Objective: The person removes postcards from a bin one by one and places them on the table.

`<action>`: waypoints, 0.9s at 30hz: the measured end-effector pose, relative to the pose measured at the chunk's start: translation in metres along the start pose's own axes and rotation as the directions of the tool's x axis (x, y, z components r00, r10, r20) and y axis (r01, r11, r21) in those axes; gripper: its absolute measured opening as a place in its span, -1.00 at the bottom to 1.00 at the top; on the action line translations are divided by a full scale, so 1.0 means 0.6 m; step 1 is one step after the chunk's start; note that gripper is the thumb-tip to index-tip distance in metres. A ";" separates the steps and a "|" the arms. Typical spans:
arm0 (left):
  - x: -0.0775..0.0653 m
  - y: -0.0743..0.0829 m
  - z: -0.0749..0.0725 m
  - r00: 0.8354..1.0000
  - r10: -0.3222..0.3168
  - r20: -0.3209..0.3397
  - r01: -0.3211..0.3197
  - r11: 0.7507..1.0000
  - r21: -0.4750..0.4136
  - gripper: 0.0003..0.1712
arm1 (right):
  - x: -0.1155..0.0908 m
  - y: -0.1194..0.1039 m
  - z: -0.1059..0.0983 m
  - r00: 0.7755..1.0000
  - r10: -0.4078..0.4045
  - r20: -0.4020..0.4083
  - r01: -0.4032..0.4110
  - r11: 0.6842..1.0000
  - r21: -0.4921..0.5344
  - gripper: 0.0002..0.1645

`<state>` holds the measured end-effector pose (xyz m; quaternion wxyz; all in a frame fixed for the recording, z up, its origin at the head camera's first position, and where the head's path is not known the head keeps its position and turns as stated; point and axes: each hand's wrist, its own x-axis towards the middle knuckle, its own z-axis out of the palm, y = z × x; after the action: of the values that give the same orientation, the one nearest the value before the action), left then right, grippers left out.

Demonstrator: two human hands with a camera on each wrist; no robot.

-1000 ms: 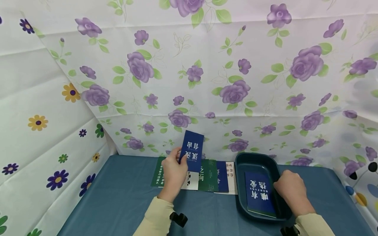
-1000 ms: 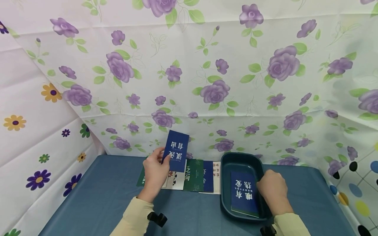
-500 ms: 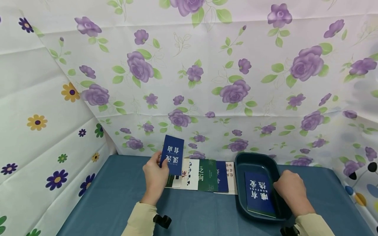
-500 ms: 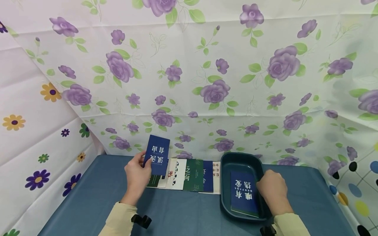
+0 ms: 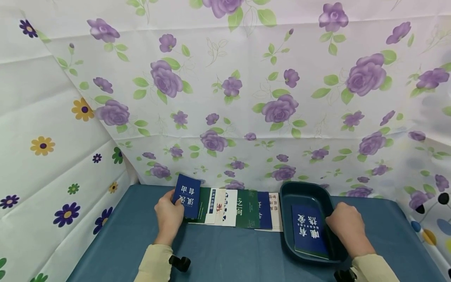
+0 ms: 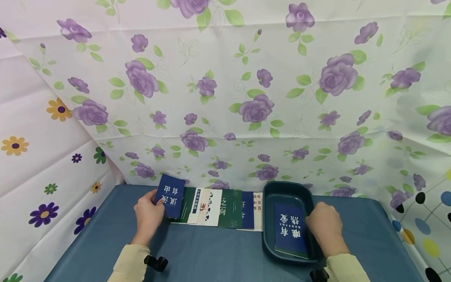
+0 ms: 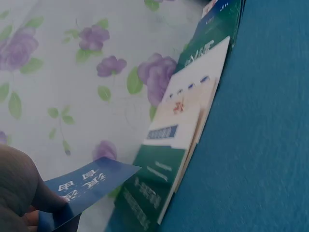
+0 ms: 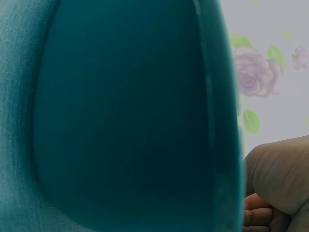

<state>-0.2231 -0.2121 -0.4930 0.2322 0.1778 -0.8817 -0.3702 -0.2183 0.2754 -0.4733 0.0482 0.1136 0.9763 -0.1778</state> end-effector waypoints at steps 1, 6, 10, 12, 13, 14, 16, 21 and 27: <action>0.001 -0.005 0.001 1.000 -0.016 0.013 0.016 1.000 0.005 -0.57 | -0.001 0.000 0.000 1.000 -0.004 -0.007 0.004 1.000 0.004 -0.78; 0.005 -0.022 0.009 0.995 -0.072 0.073 0.071 0.997 0.018 -0.55 | -0.006 -0.001 0.002 0.998 -0.026 -0.051 0.027 0.999 0.022 -0.74; 0.008 -0.029 0.017 0.990 -0.099 0.097 0.095 0.994 0.045 -0.54 | -0.008 0.000 0.002 0.998 -0.026 -0.049 0.027 0.999 0.024 -0.75; 0.009 -0.033 0.021 0.989 -0.103 0.108 0.097 0.993 0.062 -0.54 | -0.008 0.000 0.002 0.999 -0.017 -0.039 0.018 1.000 0.021 -0.76; 0.010 -0.035 0.023 0.988 -0.105 0.112 0.098 0.993 0.068 -0.54 | -0.007 0.000 0.002 0.999 -0.011 -0.032 0.012 1.000 0.018 -0.77; 0.011 -0.036 0.025 0.987 -0.106 0.118 0.098 0.993 0.071 -0.53 | -0.007 0.000 0.002 1.000 -0.005 -0.022 0.005 1.000 0.014 -0.78; 0.013 -0.039 0.028 0.987 -0.106 0.123 0.096 0.992 0.080 -0.54 | -0.005 0.000 0.000 1.000 0.007 -0.004 -0.007 1.000 0.011 -0.80; 0.013 -0.042 0.033 0.990 -0.087 0.107 0.076 0.992 0.101 -0.58 | -0.003 0.000 -0.001 1.000 0.022 0.019 -0.022 1.000 0.007 -0.80; 0.016 -0.050 0.040 0.996 -0.055 0.069 0.046 0.990 0.134 -0.64 | -0.004 -0.003 -0.003 1.000 0.015 -0.007 -0.015 1.000 0.013 -0.80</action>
<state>-0.2397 -0.2227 -0.5271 0.1785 0.2016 -0.9073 -0.3230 -0.2167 0.2741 -0.4710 0.0454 0.1220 0.9744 -0.1832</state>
